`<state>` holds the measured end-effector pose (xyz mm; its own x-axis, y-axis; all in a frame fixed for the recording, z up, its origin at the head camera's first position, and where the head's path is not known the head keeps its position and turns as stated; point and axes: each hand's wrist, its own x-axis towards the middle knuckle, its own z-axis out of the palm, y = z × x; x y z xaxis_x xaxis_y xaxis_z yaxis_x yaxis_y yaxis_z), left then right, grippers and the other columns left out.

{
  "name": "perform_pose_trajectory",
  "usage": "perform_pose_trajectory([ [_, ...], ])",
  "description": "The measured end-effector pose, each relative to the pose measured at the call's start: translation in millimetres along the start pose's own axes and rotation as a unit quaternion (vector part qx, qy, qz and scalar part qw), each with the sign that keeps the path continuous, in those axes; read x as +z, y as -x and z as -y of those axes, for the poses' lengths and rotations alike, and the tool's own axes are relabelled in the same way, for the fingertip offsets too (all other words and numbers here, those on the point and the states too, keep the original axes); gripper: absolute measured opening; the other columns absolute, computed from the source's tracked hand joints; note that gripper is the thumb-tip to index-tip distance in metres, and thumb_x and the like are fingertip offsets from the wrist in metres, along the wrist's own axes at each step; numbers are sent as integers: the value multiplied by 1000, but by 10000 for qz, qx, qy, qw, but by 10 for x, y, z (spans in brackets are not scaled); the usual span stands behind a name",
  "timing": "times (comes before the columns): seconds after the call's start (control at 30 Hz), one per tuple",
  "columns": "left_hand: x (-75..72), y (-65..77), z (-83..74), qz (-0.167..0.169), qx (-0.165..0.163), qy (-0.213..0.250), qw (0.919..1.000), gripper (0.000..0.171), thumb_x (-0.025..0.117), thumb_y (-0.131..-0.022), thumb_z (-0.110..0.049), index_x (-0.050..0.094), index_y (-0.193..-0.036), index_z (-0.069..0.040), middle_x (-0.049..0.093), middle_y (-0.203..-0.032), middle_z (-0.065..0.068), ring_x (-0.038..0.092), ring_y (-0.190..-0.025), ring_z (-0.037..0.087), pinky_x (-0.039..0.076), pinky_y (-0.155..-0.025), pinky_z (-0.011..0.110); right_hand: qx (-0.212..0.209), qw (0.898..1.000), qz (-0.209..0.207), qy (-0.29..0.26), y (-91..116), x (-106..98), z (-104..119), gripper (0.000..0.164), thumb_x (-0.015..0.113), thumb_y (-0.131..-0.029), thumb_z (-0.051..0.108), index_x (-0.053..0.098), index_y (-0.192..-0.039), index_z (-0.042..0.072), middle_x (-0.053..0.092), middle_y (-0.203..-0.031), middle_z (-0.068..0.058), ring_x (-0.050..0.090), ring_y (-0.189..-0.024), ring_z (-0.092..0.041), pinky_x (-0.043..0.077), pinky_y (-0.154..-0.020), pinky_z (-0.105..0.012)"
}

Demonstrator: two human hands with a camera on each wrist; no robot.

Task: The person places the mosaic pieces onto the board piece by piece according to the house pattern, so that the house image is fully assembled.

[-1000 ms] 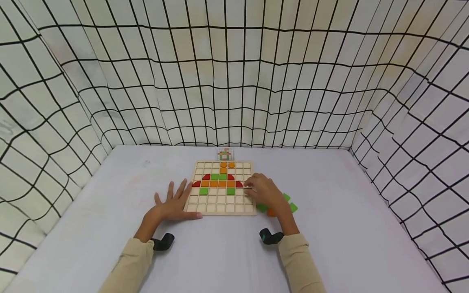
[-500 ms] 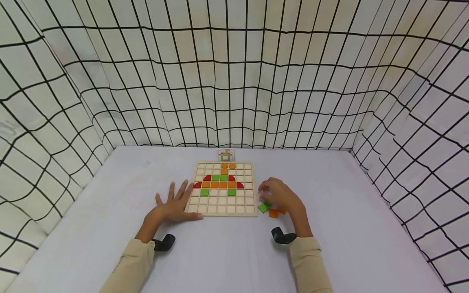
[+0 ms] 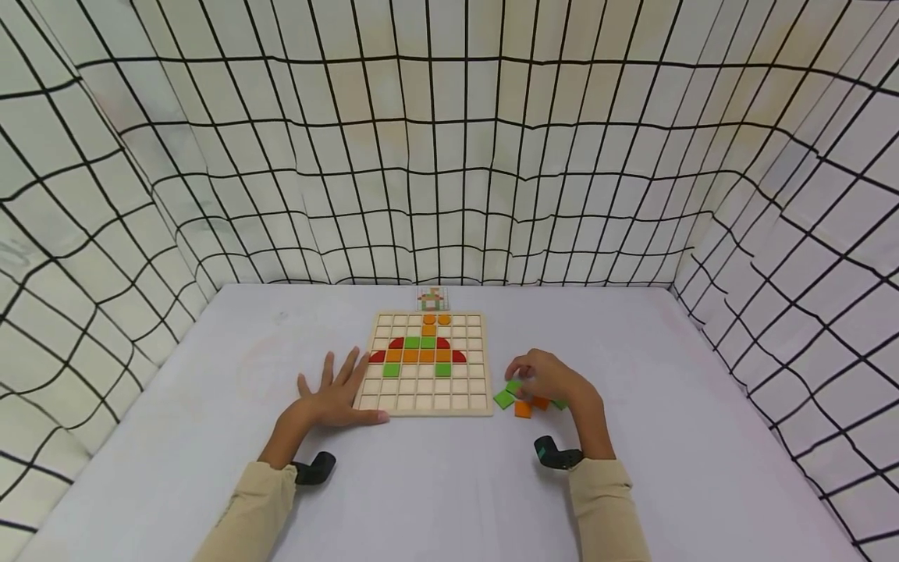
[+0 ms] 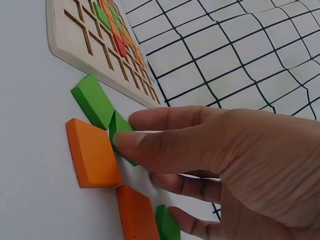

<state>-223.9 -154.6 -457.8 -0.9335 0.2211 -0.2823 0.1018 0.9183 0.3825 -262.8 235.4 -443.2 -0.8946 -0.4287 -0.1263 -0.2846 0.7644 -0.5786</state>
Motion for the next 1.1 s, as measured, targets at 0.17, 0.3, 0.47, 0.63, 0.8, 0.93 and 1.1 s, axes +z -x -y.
perform_pose_trajectory([
  [0.17, 25, -17, 13, -16, 13, -60, 10000, 122, 64, -73, -76, 2, -159, -18, -11, -165, 10, -22, -147, 45, -12, -102, 79, -99, 9988, -393, 271, -4, 36, -17, 16, 73, -86, 14, 70, -102, 11, 62, -98, -6, 57, -92, -21, 50, -84, -40],
  [0.3, 32, -13, -5, -30, 36, -33, 10000, 121, 65, -73, -76, 3, -159, -17, -10, -166, 11, -21, -147, 46, -12, -102, 79, -226, 9965, -643, 485, 5, 59, -60, 22, 77, -84, 16, 71, -102, 7, 62, -96, -5, 57, -91, -20, 50, -84, -39],
  [0.47, 39, 21, -25, -3, -12, -62, 10000, 121, 65, -72, -75, 3, -159, -17, -9, -166, 11, -20, -147, 46, -11, -103, 79, -484, 9944, -789, 502, 5, 97, -116, 19, 76, -84, 11, 70, -100, 4, 64, -95, -4, 59, -92, -20, 51, -86, -39],
  [0.63, 31, 20, -13, -8, -8, -83, 10000, 120, 65, -74, -74, 2, -159, -16, -10, -165, 12, -20, -147, 46, -11, -102, 80, -551, 9926, -999, 426, -12, 135, -132, 16, 75, -85, 14, 69, -97, 4, 64, -93, -4, 59, -88, -18, 51, -80, -34],
  [0.8, 4, 23, -18, -47, -3, -40, 10000, 121, 65, -73, -75, 4, -159, -16, -9, -166, 11, -20, -147, 46, -12, -102, 79, -358, 9929, -1120, 197, -22, 149, -114, 19, 76, -85, 19, 67, -96, 6, 65, -93, -4, 59, -88, -18, 51, -80, -35],
  [0.93, 6, 7, -9, -13, -22, -10, 10000, 123, 65, -71, -77, 4, -159, -16, -10, -166, 11, -21, -147, 45, -14, -102, 78, -233, 9934, -1119, 127, -36, 167, -84, 22, 77, -84, 23, 67, -98, 8, 66, -95, -2, 59, -91, -18, 51, -83, -37],
  [1.1, 6, -15, 0, -9, -42, -81, 10000, 122, 64, -72, -76, 2, -159, -18, -11, -166, 10, -22, -147, 45, -13, -103, 78, -450, 9929, -1101, 61, -93, 168, 68, 25, 78, -83, 24, 67, -99, 8, 66, -97, -2, 60, -94, -19, 52, -86, -38],
])
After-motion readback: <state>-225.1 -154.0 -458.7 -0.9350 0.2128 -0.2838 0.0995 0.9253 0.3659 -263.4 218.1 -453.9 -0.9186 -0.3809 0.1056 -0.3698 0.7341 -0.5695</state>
